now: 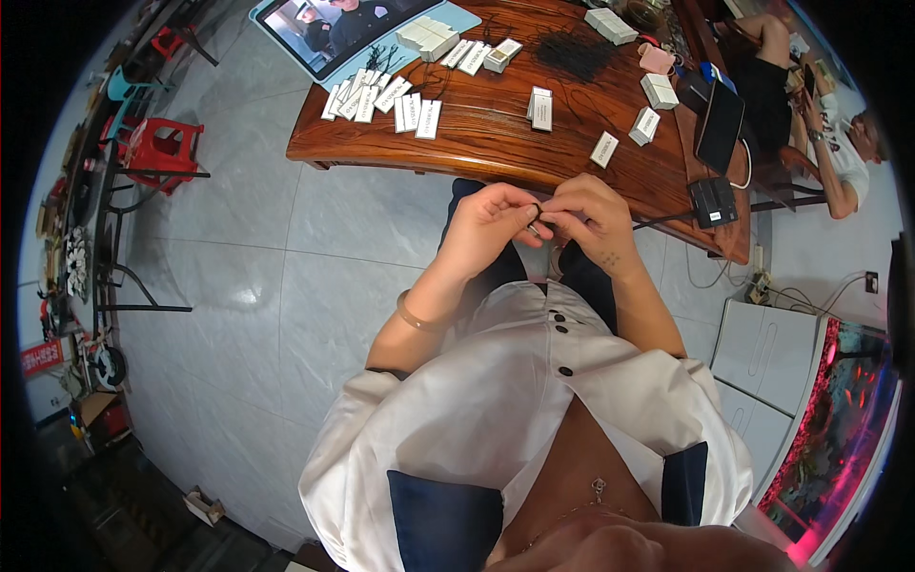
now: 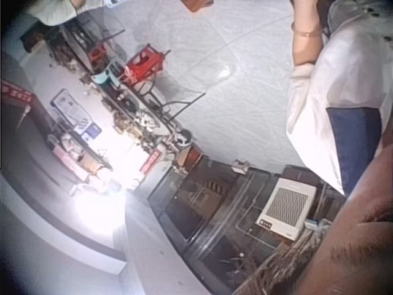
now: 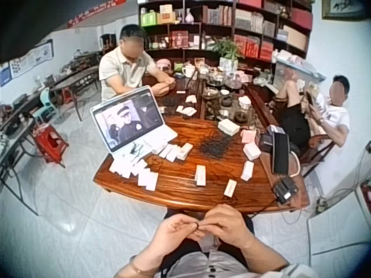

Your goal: Assembling small plastic electrical connectors by inserting metal pins into white housings.

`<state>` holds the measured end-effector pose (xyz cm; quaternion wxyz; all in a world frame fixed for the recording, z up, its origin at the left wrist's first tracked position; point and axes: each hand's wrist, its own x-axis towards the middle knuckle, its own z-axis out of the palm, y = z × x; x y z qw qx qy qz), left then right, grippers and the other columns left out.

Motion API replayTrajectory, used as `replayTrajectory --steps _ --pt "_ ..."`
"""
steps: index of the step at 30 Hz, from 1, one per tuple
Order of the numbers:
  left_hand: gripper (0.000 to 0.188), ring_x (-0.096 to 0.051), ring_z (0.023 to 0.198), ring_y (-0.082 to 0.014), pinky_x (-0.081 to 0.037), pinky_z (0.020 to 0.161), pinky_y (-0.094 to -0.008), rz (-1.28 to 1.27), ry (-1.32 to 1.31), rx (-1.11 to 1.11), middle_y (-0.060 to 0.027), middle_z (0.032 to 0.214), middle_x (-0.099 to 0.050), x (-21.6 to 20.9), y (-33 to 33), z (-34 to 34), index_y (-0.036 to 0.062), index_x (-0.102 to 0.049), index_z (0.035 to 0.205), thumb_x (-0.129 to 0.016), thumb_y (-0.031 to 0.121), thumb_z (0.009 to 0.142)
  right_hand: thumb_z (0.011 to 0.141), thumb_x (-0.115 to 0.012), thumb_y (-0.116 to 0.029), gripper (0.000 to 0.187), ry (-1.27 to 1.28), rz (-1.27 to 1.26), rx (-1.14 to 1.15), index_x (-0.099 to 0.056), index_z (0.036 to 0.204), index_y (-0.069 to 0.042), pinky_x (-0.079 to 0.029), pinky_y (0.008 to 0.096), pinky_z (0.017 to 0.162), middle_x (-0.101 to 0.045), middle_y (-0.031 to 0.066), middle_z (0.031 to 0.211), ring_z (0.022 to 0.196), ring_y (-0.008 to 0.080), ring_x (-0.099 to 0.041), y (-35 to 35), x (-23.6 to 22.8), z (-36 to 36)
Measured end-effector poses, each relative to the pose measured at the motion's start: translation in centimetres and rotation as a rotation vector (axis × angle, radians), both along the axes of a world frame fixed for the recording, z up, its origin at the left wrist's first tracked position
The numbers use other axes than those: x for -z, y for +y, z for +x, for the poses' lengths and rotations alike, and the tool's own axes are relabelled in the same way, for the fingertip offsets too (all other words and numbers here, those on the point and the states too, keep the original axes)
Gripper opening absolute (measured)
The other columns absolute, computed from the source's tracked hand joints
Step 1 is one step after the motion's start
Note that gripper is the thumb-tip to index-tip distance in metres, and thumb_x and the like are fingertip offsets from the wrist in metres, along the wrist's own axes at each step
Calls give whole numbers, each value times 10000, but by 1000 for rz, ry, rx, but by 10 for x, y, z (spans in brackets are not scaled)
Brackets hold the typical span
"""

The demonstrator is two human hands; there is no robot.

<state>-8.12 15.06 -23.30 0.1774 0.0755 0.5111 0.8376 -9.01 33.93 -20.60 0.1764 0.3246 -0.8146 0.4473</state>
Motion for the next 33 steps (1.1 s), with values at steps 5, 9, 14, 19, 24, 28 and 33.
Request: replayTrajectory --steps 5,9,14,19,24,28,33 --pt "118 -677 801 -219 -584 675 -293 -55 -38 148 -155 935 -656 -6 -1 3 -57 -594 1008 -545 9 923 695 -773 -39 212 -517 -245 -163 -675 883 -35 -460 244 660 -605 58 848 757 140 -581 10 -1 -4" --pt "117 -674 825 -220 -584 685 -295 -41 -14 156 -158 958 -652 3 3 4 -54 -595 1009 -542 1 921 685 -782 -39 223 -528 -290 -200 -670 878 -35 -459 246 653 -597 56 860 758 124 -576 12 4 -5" --pt "119 -660 855 -183 -563 748 -286 105 -9 -60 -115 980 -635 17 14 2 -48 -573 1019 -560 6 914 617 -821 -135 255 15 6 -13 -677 820 -80 -432 300 632 -615 42 799 705 188 -584 -10 -8 3" --pt "119 -647 909 -184 -563 790 -302 278 -100 -7 -121 1032 -627 14 12 4 -37 -572 1028 -539 19 929 623 -780 -156 201 170 92 43 -678 787 -99 -417 325 623 -623 31 757 693 201 -590 -6 -8 -2" --pt "102 -646 937 -219 -568 807 -328 254 -99 -35 -149 1093 -614 11 14 7 -20 -567 1005 -499 29 947 640 -762 -129 174 224 97 72 -652 768 -87 -420 339 663 -632 36 763 700 207 -597 -4 -11 -3" --pt "104 -643 927 -200 -561 807 -314 345 -89 -68 -141 1090 -619 16 15 4 -16 -567 1003 -502 48 955 646 -761 -116 196 245 97 72 -632 789 -84 -416 350 678 -630 39 768 700 219 -591 -7 -10 -3" --pt "94 -643 887 -173 -552 794 -288 356 -111 -112 -126 1075 -629 11 17 3 -12 -563 996 -513 57 955 658 -766 -122 221 152 74 85 -613 813 -88 -405 357 689 -618 39 769 710 241 -579 -10 -14 -3"
